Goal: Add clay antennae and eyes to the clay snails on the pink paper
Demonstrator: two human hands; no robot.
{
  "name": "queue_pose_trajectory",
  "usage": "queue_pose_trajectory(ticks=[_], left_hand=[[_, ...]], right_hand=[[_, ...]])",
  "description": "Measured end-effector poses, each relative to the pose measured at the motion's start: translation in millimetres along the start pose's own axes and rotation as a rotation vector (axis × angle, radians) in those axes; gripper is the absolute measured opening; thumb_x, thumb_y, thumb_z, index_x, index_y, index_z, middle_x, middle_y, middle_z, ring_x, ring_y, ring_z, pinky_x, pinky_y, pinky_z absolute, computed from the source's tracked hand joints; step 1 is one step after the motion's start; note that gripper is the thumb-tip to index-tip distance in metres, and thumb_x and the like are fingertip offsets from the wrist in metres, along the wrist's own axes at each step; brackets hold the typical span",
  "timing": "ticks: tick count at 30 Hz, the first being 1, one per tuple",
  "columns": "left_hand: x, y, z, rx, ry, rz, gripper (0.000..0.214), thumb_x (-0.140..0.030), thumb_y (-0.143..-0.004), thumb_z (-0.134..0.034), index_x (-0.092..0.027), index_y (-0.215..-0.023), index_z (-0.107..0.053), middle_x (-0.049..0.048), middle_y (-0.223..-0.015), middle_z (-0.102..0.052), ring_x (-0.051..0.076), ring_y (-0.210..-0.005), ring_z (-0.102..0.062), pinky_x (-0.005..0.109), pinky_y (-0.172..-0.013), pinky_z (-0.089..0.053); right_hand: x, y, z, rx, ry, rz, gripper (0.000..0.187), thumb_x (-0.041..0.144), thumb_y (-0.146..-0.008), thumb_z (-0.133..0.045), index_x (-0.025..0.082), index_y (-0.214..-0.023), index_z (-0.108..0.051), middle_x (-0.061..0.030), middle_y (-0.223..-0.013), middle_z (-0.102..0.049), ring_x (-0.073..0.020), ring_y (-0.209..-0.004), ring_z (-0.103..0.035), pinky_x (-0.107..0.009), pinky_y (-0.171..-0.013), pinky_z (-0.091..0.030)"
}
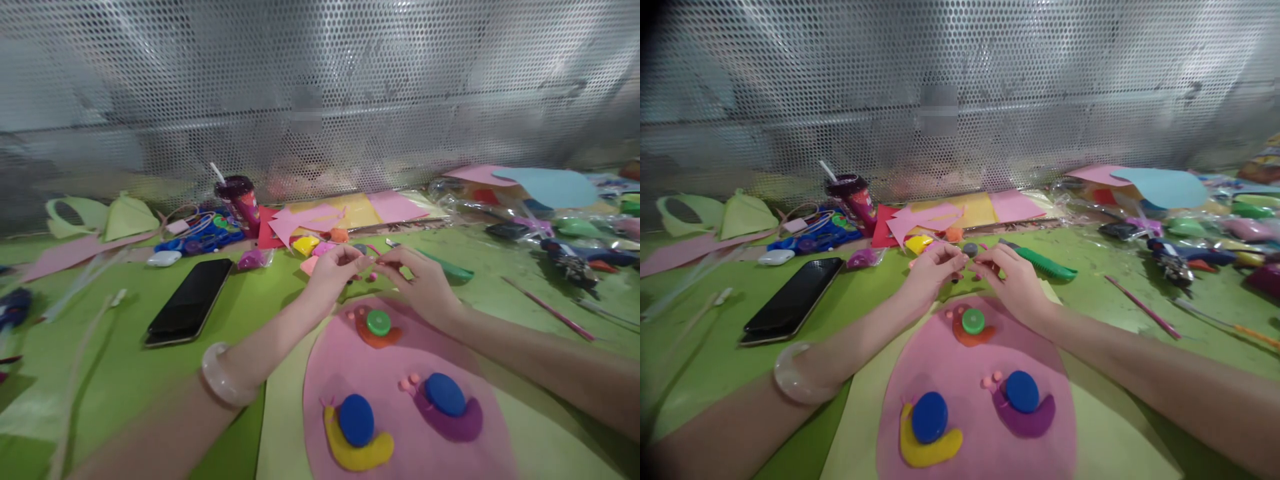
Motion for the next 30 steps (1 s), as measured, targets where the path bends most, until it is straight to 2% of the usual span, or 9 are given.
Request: queue_pose_trajectory(ticks=[4, 9, 13, 16, 17, 20, 22, 26, 30], left_hand=[[-1.7, 0.8, -1.1, 0.032, -0.013, 0.021, 0.024, -0.036, -0.063, -0.074, -0.017, -0.073, -0.064, -0.0003, -0.072, -0.064, 0.01, -0.064, -0.057, 0.022, -0.059, -0.042], [-2.6, 0.3, -0.3, -0.015, 0.095, 0.083, 0.025, -0.041, -0.071, -0.067, -0.017, -0.077, -0.069, 0.0041, -0.076, -0.067, 0.014, -0.071, -0.06, 0.024, -0.061, -0.045], [-0.7, -1.1, -0.2, -0.008, 0.103, 0.079, 0.024, -0.039, -0.068, -0.071, -0.016, -0.073, -0.067, 0.0027, -0.072, -0.065, 0.011, -0.066, -0.058, 0.023, -0.06, -0.045], [-0.7, -0.9, 0.2, -0.015, 0.063, 0.065, 0.02, -0.03, -0.062, -0.076, -0.016, -0.071, -0.066, 0.0003, -0.072, -0.065, 0.009, -0.064, -0.057, 0.021, -0.059, -0.044], [-1.2, -0.6, -0.1, -0.009, 0.059, 0.067, 0.02, -0.03, -0.062, -0.076, -0.016, -0.072, -0.066, 0.0003, -0.072, -0.065, 0.009, -0.063, -0.057, 0.021, -0.059, -0.043], [-3.1, 0.5, -1.7, 0.037, 0.078, 0.088, 0.023, -0.036, -0.067, -0.072, -0.017, -0.079, -0.068, 0.0026, -0.077, -0.068, 0.01, -0.063, -0.059, 0.023, -0.059, -0.044], [-3.6, 0.5, -1.9, 0.052, 0.081, 0.094, 0.026, -0.038, -0.069, -0.07, -0.017, -0.083, -0.069, 0.004, -0.081, -0.069, 0.011, -0.065, -0.06, 0.023, -0.06, -0.044], [-0.9, -2.3, 1.6, -0.005, 0.044, 0.059, 0.026, -0.035, -0.06, -0.077, -0.016, -0.072, -0.065, 0.0001, -0.069, -0.064, 0.01, -0.063, -0.057, 0.021, -0.057, -0.043], [0.7, -3.9, 0.7, 0.042, 0.041, 0.054, 0.026, -0.036, -0.063, -0.075, -0.016, -0.077, -0.066, 0.0012, -0.074, -0.065, 0.011, -0.067, -0.059, 0.021, -0.058, -0.043]], right_hand=[[-3.0, 0.8, -0.2, -0.018, -0.013, -0.019, 0.009, 0.023, -0.086, -0.052, 0.022, -0.085, -0.061, -0.0025, -0.081, -0.064, -0.0158, -0.073, -0.061, -0.03, -0.065, -0.05], [-2.2, 0.1, 0.4, -0.009, -0.027, -0.042, 0.018, 0.021, -0.09, -0.044, 0.021, -0.09, -0.061, -0.0033, -0.081, -0.064, -0.0153, -0.073, -0.061, -0.03, -0.066, -0.049], [-0.4, 0.5, 0.0, -0.013, -0.018, -0.044, 0.01, 0.025, -0.083, -0.057, 0.021, -0.074, -0.058, 0.0003, -0.068, -0.059, -0.0128, -0.06, -0.055, -0.026, -0.056, -0.046], [-1.3, 1.4, 0.7, -0.057, -0.042, -0.045, 0.005, 0.022, -0.08, -0.062, 0.021, -0.077, -0.058, 0.0005, -0.071, -0.06, -0.0136, -0.064, -0.056, -0.026, -0.058, -0.047], [-1.4, 1.8, 0.8, -0.057, -0.048, -0.037, 0.001, 0.021, -0.081, -0.06, 0.021, -0.08, -0.059, -0.0002, -0.074, -0.061, -0.014, -0.067, -0.057, -0.027, -0.06, -0.047], [-0.4, 2.8, 1.1, -0.007, -0.064, -0.005, 0.016, 0.019, -0.089, -0.046, 0.022, -0.095, -0.061, -0.0023, -0.084, -0.063, -0.0133, -0.07, -0.059, -0.028, -0.064, -0.048], [0.4, 3.3, 1.3, 0.021, -0.062, 0.0, 0.019, 0.02, -0.091, -0.043, 0.022, -0.094, -0.062, -0.0024, -0.082, -0.063, -0.0127, -0.069, -0.059, -0.028, -0.063, -0.048], [2.8, 4.0, 2.3, -0.019, -0.054, 0.034, 0.01, 0.026, -0.083, -0.06, 0.021, -0.075, -0.056, 0.0002, -0.071, -0.06, -0.0126, -0.062, -0.055, -0.026, -0.056, -0.046], [15.3, 4.2, 5.8, -0.03, -0.071, 0.19, 0.008, 0.016, -0.082, -0.06, 0.022, -0.085, -0.056, -0.0013, -0.082, -0.062, -0.0139, -0.077, -0.06, -0.027, -0.067, -0.049]])
Point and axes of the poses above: each hand's wrist, its own y-axis away from the middle knuckle, its own z-axis out of the back of the hand, x = y × z, the point moved 3 cm from there along -y, towards the middle knuckle
